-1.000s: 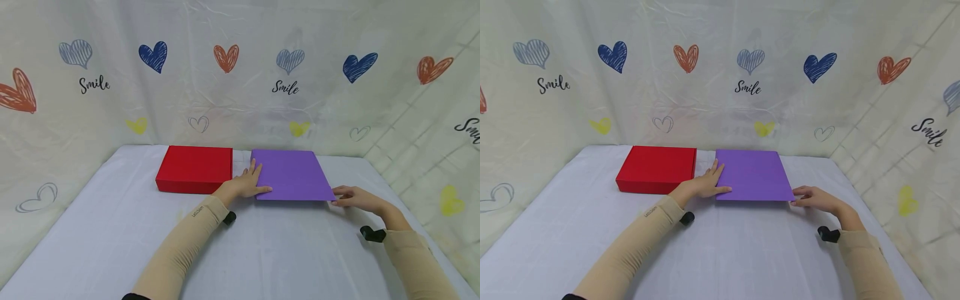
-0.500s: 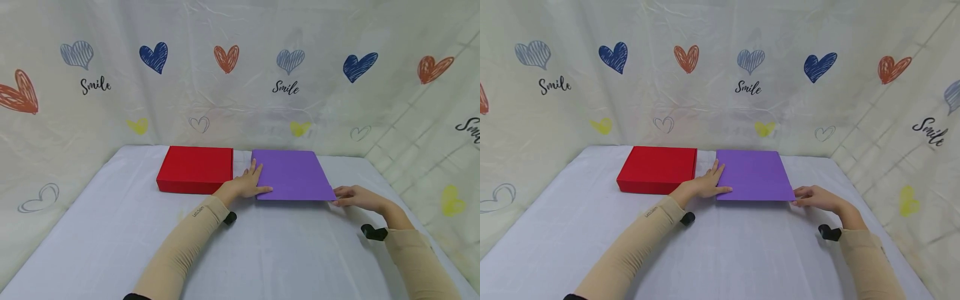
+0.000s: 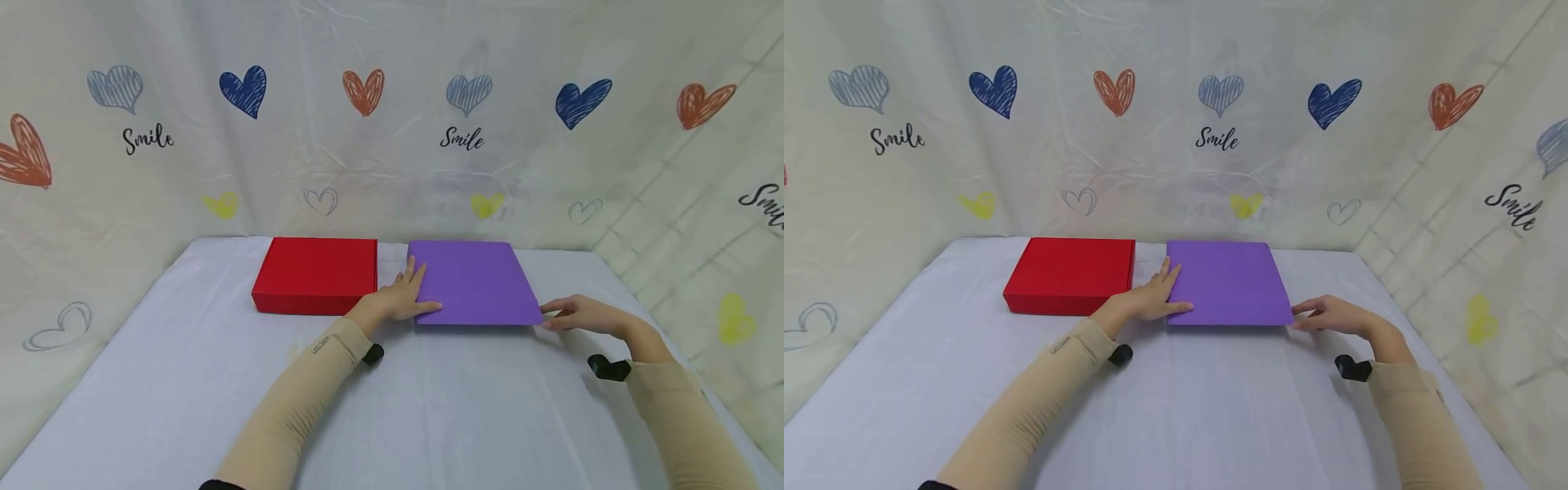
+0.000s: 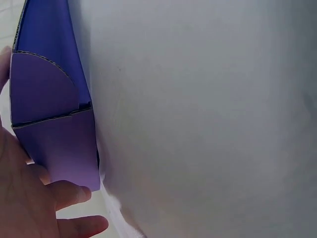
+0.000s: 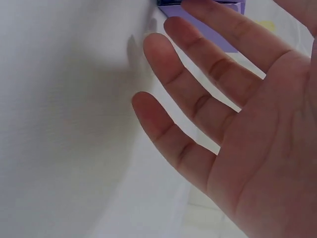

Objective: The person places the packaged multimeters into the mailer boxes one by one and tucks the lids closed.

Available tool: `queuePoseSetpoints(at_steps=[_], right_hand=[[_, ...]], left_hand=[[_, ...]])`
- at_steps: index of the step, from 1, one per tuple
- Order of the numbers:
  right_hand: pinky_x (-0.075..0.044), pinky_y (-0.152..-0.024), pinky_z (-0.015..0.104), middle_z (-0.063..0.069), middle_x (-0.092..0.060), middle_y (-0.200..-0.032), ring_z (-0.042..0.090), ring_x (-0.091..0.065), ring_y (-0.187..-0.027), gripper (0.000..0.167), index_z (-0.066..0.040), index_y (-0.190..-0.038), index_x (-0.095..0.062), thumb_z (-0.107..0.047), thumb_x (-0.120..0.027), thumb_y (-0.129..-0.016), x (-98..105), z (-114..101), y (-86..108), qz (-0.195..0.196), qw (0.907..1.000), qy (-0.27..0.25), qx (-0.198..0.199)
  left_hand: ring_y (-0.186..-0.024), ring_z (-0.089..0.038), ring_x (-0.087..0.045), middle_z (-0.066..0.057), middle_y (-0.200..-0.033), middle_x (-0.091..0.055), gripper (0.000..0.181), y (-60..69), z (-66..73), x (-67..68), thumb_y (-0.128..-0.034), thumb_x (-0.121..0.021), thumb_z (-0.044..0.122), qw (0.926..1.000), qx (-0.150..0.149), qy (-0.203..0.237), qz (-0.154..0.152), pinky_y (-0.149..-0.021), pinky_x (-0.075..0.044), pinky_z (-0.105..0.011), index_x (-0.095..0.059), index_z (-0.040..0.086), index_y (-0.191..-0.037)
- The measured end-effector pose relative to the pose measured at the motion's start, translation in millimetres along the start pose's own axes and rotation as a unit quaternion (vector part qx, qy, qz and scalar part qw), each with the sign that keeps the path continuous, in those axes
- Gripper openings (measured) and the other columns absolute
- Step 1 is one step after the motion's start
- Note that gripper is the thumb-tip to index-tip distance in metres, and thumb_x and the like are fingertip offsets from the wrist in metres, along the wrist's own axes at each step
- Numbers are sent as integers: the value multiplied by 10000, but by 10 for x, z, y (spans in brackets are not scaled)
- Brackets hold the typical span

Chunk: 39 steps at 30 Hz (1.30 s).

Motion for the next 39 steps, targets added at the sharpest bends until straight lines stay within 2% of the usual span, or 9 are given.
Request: queuePoseSetpoints(at_steps=[6,10,13,16,20,23,26,34,39], right_hand=[[-492,-958,576,209,-669,-1250,370,-617,-1164,539,52,-1339,-625,-323,-709,-960,51,-57,-71,165,9996,236,-69],[-512,-903,528,148,-691,-1194,345,-624,-1112,446,13,-1239,-680,-317,-735,-945,60,-111,-120,272,9983,511,52],[-519,-870,455,118,-690,-1181,307,-636,-1068,447,5,-1223,-674,-319,-763,-928,50,-147,-149,406,9972,598,170],[-526,-853,417,164,-681,-1202,319,-653,-1061,558,50,-1307,-600,-304,-783,-917,39,-160,-165,548,9965,557,281],[-537,-867,443,251,-642,-1252,357,-661,-1081,783,76,-1490,-391,-296,-783,-923,15,-129,-187,611,9971,390,232],[-532,-895,491,281,-608,-1289,352,-661,-1082,934,29,-1590,-221,-325,-778,-929,-7,-114,-209,614,9975,329,111],[-519,-900,524,307,-577,-1315,331,-661,-1062,1012,-20,-1629,-108,-340,-772,-935,-31,-128,-229,594,9977,317,76],[-495,-867,443,334,-446,-1445,249,-643,-1006,1011,-42,-1637,-117,-359,-770,-934,-72,-173,-255,642,9969,435,97],[-466,-889,457,328,-333,-1551,249,-641,-1007,1022,-32,-1636,-132,-364,-783,-921,-77,-191,-286,740,9958,478,247]], left_hand=[[-1551,-401,-82,-74,-1687,238,1018,-12,-20,-11,-990,-523,645,10000,-27,60,-35,-1180,-202,-647,73,151,-1652],[-1554,-392,-74,-70,-1684,249,1042,-13,-39,-16,-982,-545,641,9999,-36,108,-57,-1182,-182,-655,91,153,-1648],[-1557,-373,-85,-63,-1684,249,1063,-9,-55,-18,-972,-565,637,9999,-11,78,-63,-1189,-186,-640,104,159,-1645],[-1557,-364,-102,-63,-1689,234,1073,-7,-60,-11,-966,-580,633,10000,-2,3,-34,-1192,-197,-626,103,158,-1645],[-1551,-377,-126,-80,-1698,200,1076,-2,-45,0,-965,-594,619,10000,-15,-7,26,-1191,-212,-618,87,139,-1647],[-1542,-392,-157,-100,-1700,184,1079,4,-38,-3,-967,-595,614,10000,8,23,41,-1188,-243,-597,88,124,-1645],[-1534,-400,-187,-118,-1699,177,1081,7,-38,-13,-971,-587,618,10000,48,27,34,-1186,-275,-564,94,116,-1642],[-1532,-400,-191,-144,-1694,172,1082,-2,-22,-22,-975,-596,602,9999,75,114,-11,-1194,-273,-533,94,99,-1640],[-1536,-397,-180,-155,-1695,161,1109,-9,-23,-23,-964,-619,597,9998,90,174,-41,-1200,-267,-516,111,104,-1637]])
Point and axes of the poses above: each hand's wrist, its own y-axis away from the middle knuckle, its own x-axis out of the back of the hand, z = x × y, the point moved 6 cm from there along -y, towards the middle knuckle
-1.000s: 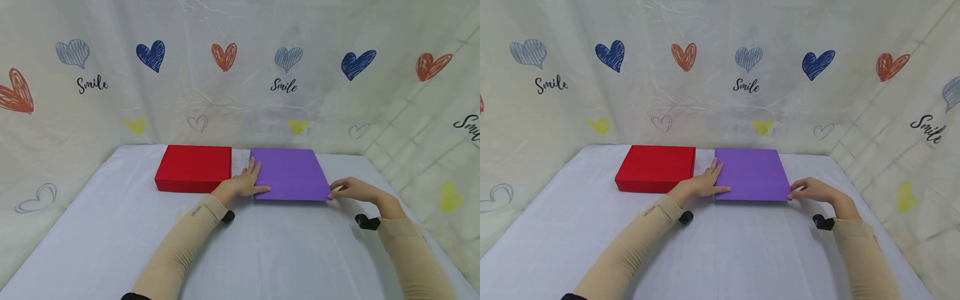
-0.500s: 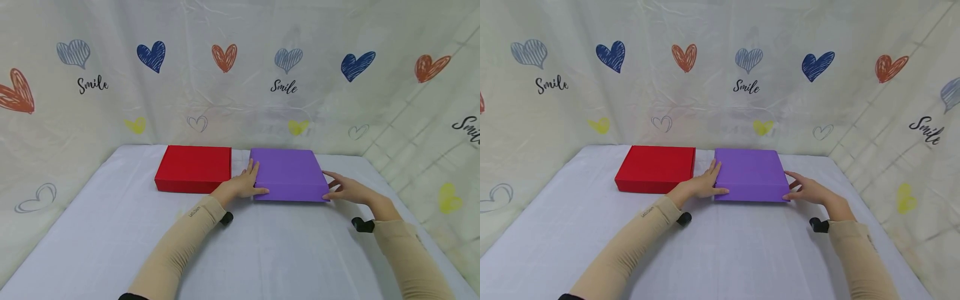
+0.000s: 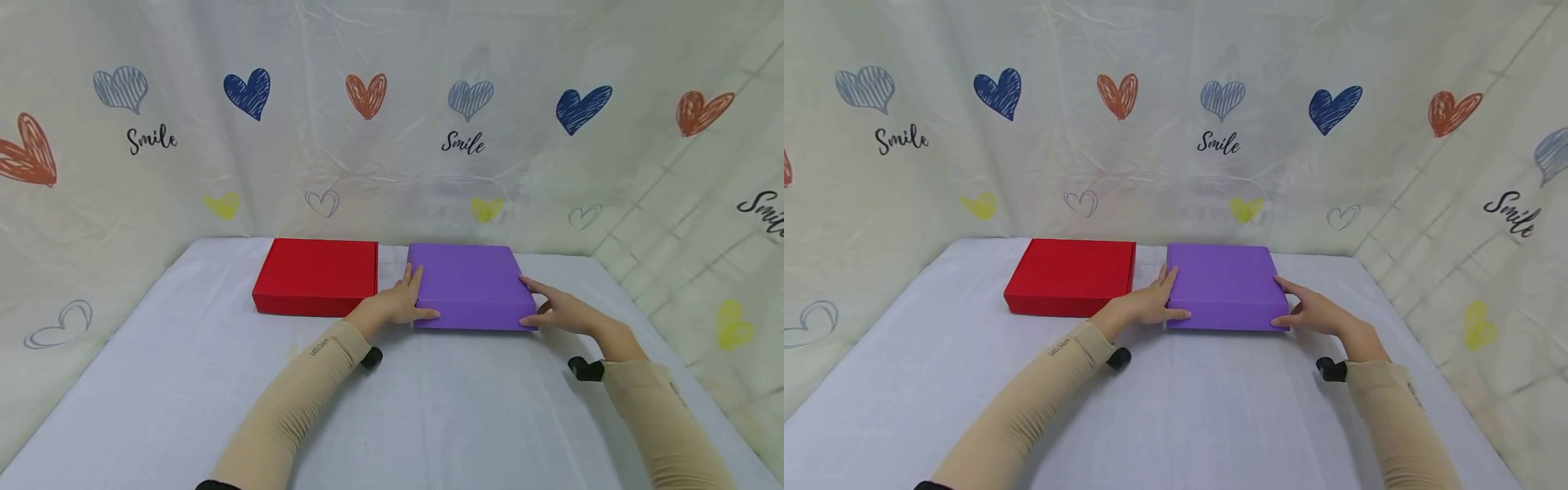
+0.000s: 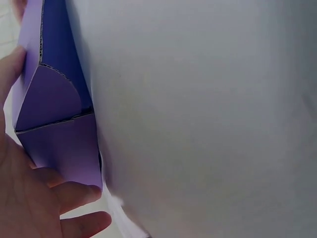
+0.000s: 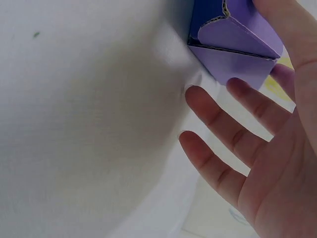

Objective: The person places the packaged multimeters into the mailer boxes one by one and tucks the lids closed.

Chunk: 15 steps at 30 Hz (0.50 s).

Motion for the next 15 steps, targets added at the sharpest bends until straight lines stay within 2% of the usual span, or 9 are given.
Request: queuePoseSetpoints(at_steps=[4,8,11,15], right_hand=[[-441,-964,555,325,-267,-1594,393,-587,-1165,1041,-73,-1647,-123,-395,-787,-912,-16,0,-50,3,10000,31,62],[-291,-1081,703,365,-167,-1615,573,-337,-1390,1072,-93,-1652,-95,-379,-803,-900,-28,4,-100,11,9999,20,102],[-200,-1105,737,391,-97,-1613,623,-190,-1430,1132,-116,-1655,-40,-363,-826,-878,-54,23,-136,-52,10000,-38,59],[-206,-1106,738,423,-57,-1600,639,-190,-1421,1215,-124,-1649,29,-370,-852,-849,-106,31,-176,-150,9998,-35,84]], left_hand=[[-1541,-401,-151,-163,-1695,154,1145,6,-5,-7,-947,-656,582,9999,-3,138,-68,-1212,-243,-500,130,111,-1634],[-1542,-406,-143,-162,-1696,147,1156,13,-4,-7,-942,-670,574,9996,-11,246,-102,-1211,-239,-515,141,125,-1633],[-1542,-408,-140,-158,-1699,137,1156,26,-3,-8,-943,-676,563,9993,2,356,-120,-1209,-239,-527,148,139,-1633],[-1544,-408,-131,-159,-1701,127,1153,46,2,-20,-945,-677,556,9989,20,437,-153,-1207,-239,-534,157,153,-1632]])
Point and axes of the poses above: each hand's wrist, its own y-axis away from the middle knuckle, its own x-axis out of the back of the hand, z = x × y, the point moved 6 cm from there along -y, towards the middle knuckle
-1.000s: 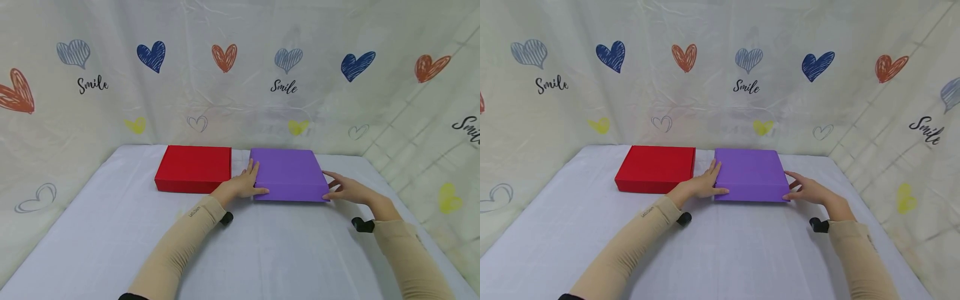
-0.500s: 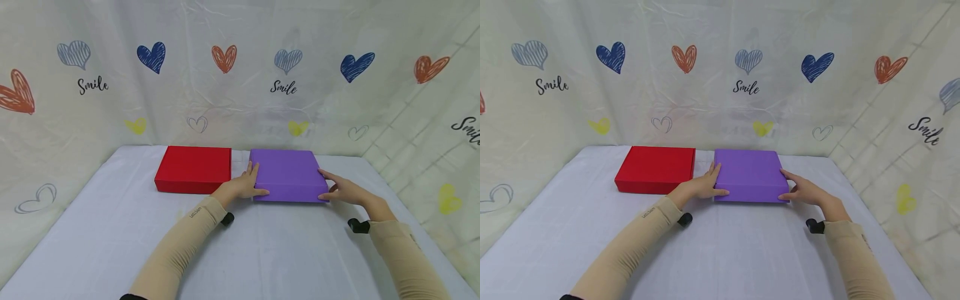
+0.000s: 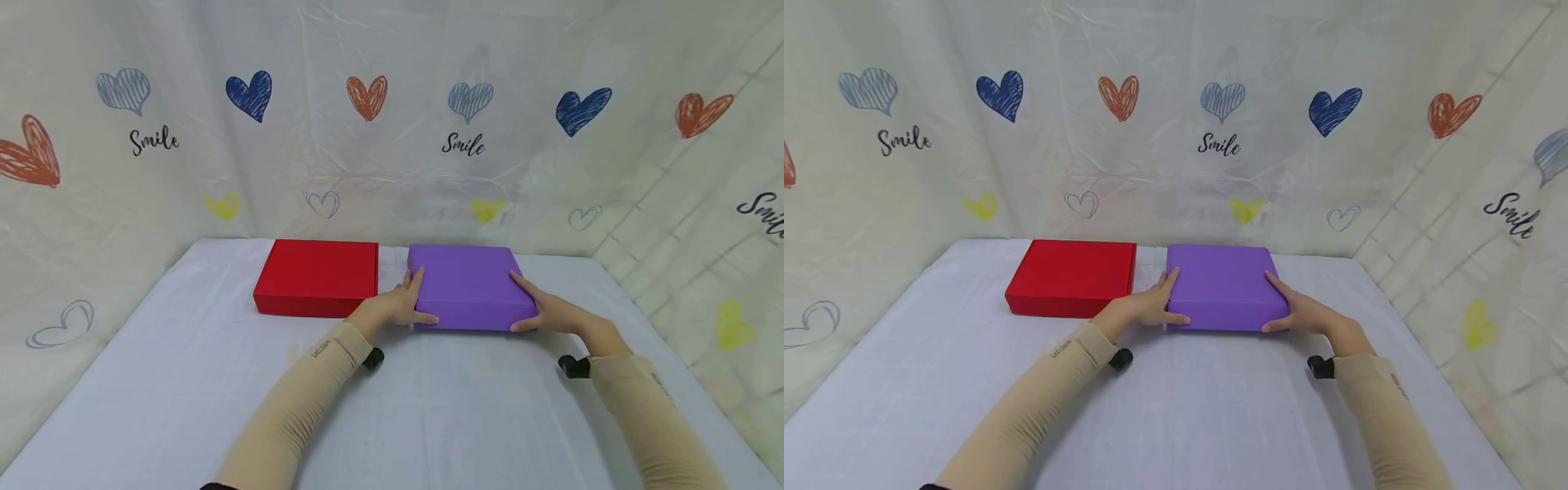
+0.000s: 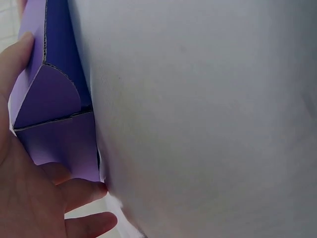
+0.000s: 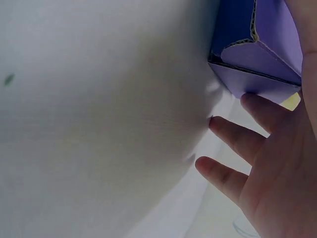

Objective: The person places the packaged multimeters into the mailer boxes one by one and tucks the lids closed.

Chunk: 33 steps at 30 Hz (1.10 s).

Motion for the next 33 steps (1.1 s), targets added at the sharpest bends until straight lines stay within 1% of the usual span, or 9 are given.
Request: queuePoseSetpoints(at_steps=[3,7,14,18,25,29,33], right_hand=[[-226,-1101,735,437,-62,-1591,639,-225,-1408,1241,-125,-1646,50,-375,-860,-840,-25,-12,-34,13,10000,32,90],[-224,-1095,743,444,-54,-1587,648,-231,-1401,1244,-141,-1644,72,-371,-855,-847,-45,-10,-52,19,9999,35,154],[-206,-1085,771,459,-34,-1580,668,-191,-1403,1244,-157,-1639,105,-389,-839,-863,-63,12,-72,-65,10000,-37,-12],[-213,-1082,771,463,-54,-1575,670,-197,-1399,1231,-160,-1643,86,-390,-838,-863,-79,17,-59,-11,10000,-36,-31],[-288,-1049,757,479,-166,-1542,664,-312,-1350,1214,-175,-1649,20,-420,-852,-841,-89,20,-56,264,9995,148,-74],[-338,-1025,736,490,-250,-1502,660,-378,-1308,1204,-160,-1642,-33,-441,-866,-819,-77,9,-63,460,9983,334,-84],[-359,-1017,717,496,-298,-1471,652,-412,-1284,1187,-131,-1626,-74,-448,-874,-808,-72,-19,-67,544,9975,431,-95]], left_hand=[[-1542,-413,-134,-166,-1701,113,1147,15,3,7,-948,-669,560,10000,15,-59,2,-1206,-241,-535,159,158,-1632],[-1540,-415,-139,-170,-1702,99,1146,11,6,-1,-948,-665,568,9998,55,-186,21,-1205,-245,-533,157,158,-1633],[-1539,-420,-142,-177,-1701,97,1152,-23,-7,-5,-944,-671,566,9997,51,-232,20,-1200,-254,-538,155,154,-1633],[-1535,-421,-161,-186,-1701,83,1160,-32,-5,-25,-939,-686,556,9996,103,-259,40,-1197,-261,-539,148,151,-1634],[-1519,-424,-218,-216,-1698,14,1162,-63,-6,-31,-919,-748,487,9992,182,-290,192,-1184,-300,-524,86,134,-1646],[-1514,-409,-244,-218,-1697,-36,1153,-73,2,-19,-908,-771,460,9986,278,-361,265,-1164,-338,-525,47,134,-1651],[-1510,-398,-263,-217,-1696,-55,1145,-70,13,-10,-907,-775,450,9977,376,-498,281,-1157,-347,-533,35,136,-1653]])
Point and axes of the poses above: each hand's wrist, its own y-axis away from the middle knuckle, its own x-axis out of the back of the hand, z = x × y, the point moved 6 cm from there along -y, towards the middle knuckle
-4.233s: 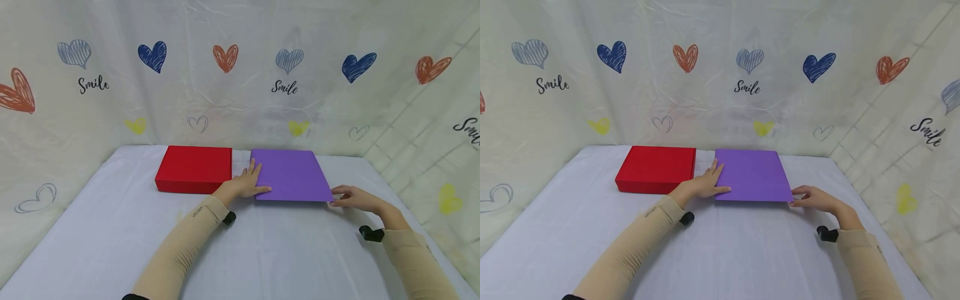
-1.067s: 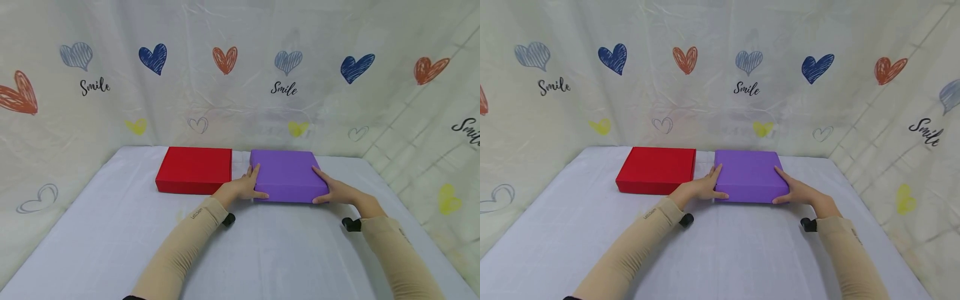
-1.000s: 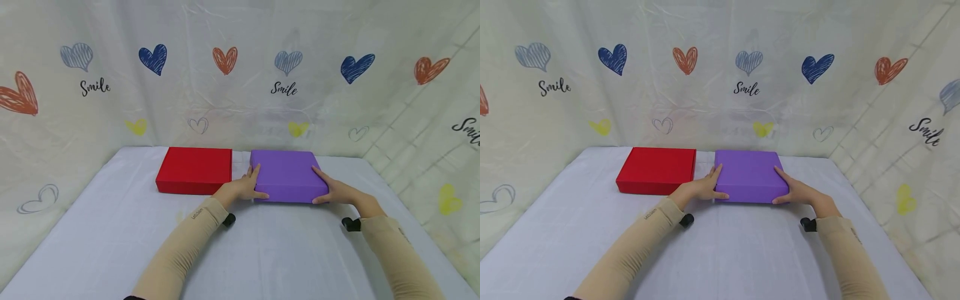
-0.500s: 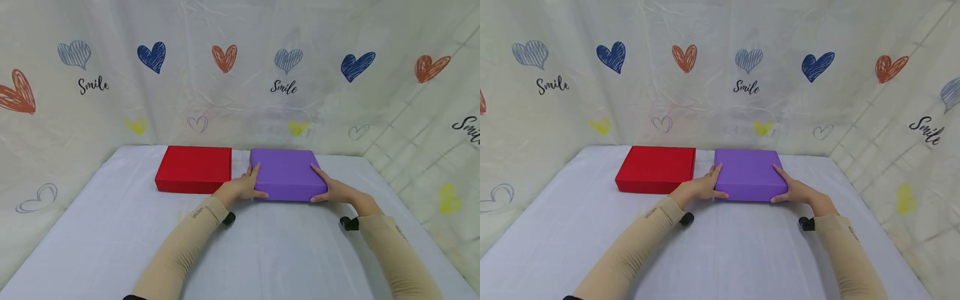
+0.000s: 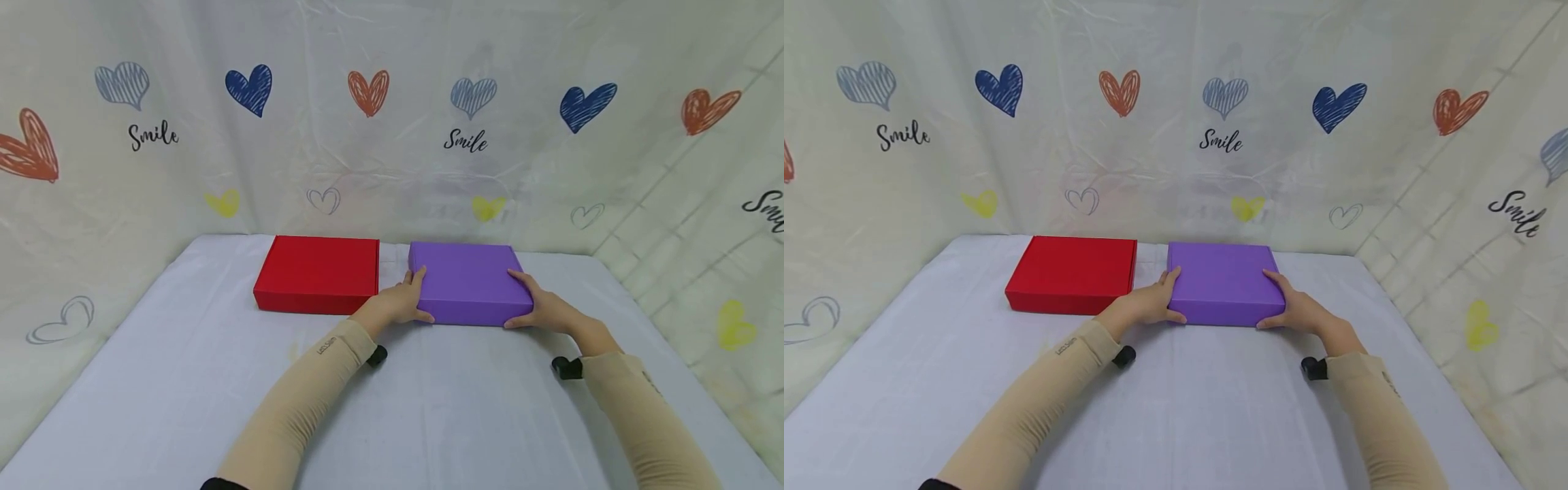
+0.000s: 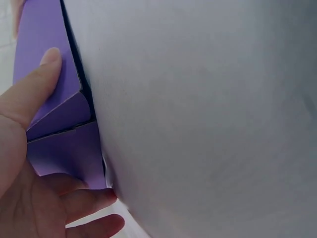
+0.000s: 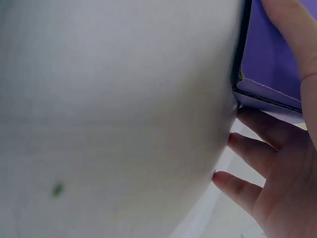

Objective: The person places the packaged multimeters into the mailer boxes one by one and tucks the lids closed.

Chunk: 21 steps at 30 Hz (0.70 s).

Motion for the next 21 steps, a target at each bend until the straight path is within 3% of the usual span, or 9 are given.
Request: queuePoseSetpoints(at_steps=[9,21], right_hand=[[-375,-1003,697,504,-325,-1446,635,-447,-1256,1180,-116,-1616,-86,-439,-879,-805,7,-22,-5,-4,10000,3,1],[-225,-1067,768,445,-33,-1585,665,-227,-1371,1218,-162,-1652,4,-255,-884,-824,59,61,11,-729,9947,-703,-185]], left_hand=[[-1498,-392,-301,-223,-1688,-109,1142,23,0,14,-907,-783,427,10000,-18,-92,-22,-1152,-356,-529,31,129,-1650],[-1425,-332,-445,-226,-1674,-173,1140,76,23,80,-908,-801,344,9990,-272,-292,-219,-1123,-406,-474,35,104,-1644]])
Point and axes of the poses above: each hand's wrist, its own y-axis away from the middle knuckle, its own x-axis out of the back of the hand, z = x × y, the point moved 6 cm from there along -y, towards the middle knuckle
